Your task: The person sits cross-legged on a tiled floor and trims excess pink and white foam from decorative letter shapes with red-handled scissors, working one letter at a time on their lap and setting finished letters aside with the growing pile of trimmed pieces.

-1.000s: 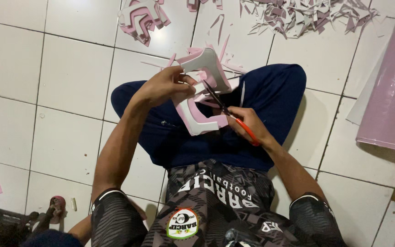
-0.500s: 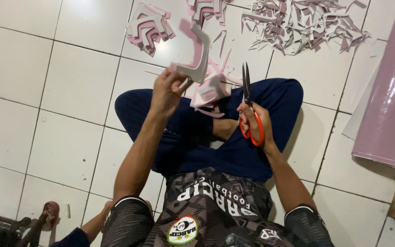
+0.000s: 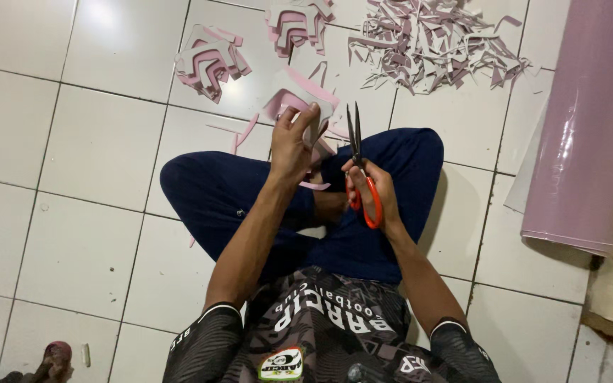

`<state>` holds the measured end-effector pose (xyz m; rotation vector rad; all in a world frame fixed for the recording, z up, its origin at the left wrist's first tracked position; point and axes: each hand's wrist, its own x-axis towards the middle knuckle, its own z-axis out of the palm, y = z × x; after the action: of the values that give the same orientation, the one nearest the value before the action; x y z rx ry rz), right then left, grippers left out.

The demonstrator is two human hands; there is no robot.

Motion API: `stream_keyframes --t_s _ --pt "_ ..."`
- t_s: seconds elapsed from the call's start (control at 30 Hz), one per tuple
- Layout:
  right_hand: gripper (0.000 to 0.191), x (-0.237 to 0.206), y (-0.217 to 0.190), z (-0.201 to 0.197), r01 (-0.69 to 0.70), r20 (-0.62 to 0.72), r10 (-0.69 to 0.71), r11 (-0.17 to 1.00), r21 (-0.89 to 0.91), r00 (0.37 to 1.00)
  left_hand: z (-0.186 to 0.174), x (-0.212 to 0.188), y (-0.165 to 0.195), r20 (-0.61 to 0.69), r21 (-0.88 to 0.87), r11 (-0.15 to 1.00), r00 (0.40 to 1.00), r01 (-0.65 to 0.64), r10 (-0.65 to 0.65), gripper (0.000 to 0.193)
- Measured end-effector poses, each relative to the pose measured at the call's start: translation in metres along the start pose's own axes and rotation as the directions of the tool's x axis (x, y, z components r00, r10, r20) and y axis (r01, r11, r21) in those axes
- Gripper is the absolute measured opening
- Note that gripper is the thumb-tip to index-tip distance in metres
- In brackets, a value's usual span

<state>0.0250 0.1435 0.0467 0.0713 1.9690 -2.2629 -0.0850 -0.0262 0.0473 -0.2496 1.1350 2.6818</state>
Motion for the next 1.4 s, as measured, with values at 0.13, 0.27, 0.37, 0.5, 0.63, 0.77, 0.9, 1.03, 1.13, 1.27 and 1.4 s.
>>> stream_keyframes --t_s 0.13,0.27,0.37,0.5,0.63,0.77,0.9,1.03,1.13,1.27,1.4 --pt "0.051 0.002 -0.005 0.005 -0.023 0.012 0.023 0.998 0.051 1.0 0.018 -0.023 -0.006 -0.045 0.182 0.977 0.991 -0.113 0.123 0.027" --pt "0.051 -0.003 -0.007 0.007 -0.029 0.025 0.026 0.988 0.151 0.999 0.026 -0.035 -0.004 0.014 0.195 0.966 0.986 -0.168 0.169 0.03" --pt "0.051 -0.007 -0.006 0.004 -0.039 0.026 0.035 0.987 0.153 0.999 0.028 -0.039 0.003 0.044 0.194 0.97 0.989 -0.145 0.139 0.031" --pt "0.053 -0.011 -0.008 -0.006 -0.065 -0.002 0.065 0.997 0.052 0.998 0.026 -0.044 0.022 0.074 0.33 0.938 0.994 -0.103 0.083 0.035" --pt "0.055 -0.013 -0.018 -0.019 0.01 0.145 -0.009 1.0 -0.006 0.989 0.02 -0.045 0.048 0.219 0.481 0.866 0.975 -0.133 0.028 0.047" --pt "0.062 -0.016 -0.03 -0.025 0.016 0.222 0.004 0.996 -0.088 0.975 0.022 -0.046 0.054 0.314 0.557 0.813 0.949 -0.166 -0.022 0.054" --pt "0.066 -0.018 -0.036 -0.026 -0.015 0.198 0.047 0.987 -0.16 0.979 0.023 -0.05 0.054 0.301 0.598 0.789 0.952 -0.143 -0.055 0.057" --pt "0.065 -0.022 -0.035 -0.022 -0.028 0.163 0.054 0.987 -0.159 0.985 0.022 -0.051 0.05 0.304 0.494 0.864 0.95 -0.096 -0.069 0.063" --pt "0.064 -0.028 -0.031 -0.017 -0.103 0.153 0.113 0.992 -0.071 0.982 0.021 -0.045 0.046 0.213 0.492 0.868 0.976 -0.069 -0.044 0.06" --pt "0.062 -0.026 -0.024 -0.01 -0.059 0.085 0.066 0.995 -0.082 0.994 0.025 -0.047 0.032 0.163 0.551 0.821 0.984 -0.151 0.072 0.043" --pt "0.061 -0.021 -0.019 -0.007 0.136 0.083 -0.132 0.99 -0.044 0.988 0.03 -0.059 0.018 0.189 0.519 0.847 0.982 -0.115 0.018 0.038"
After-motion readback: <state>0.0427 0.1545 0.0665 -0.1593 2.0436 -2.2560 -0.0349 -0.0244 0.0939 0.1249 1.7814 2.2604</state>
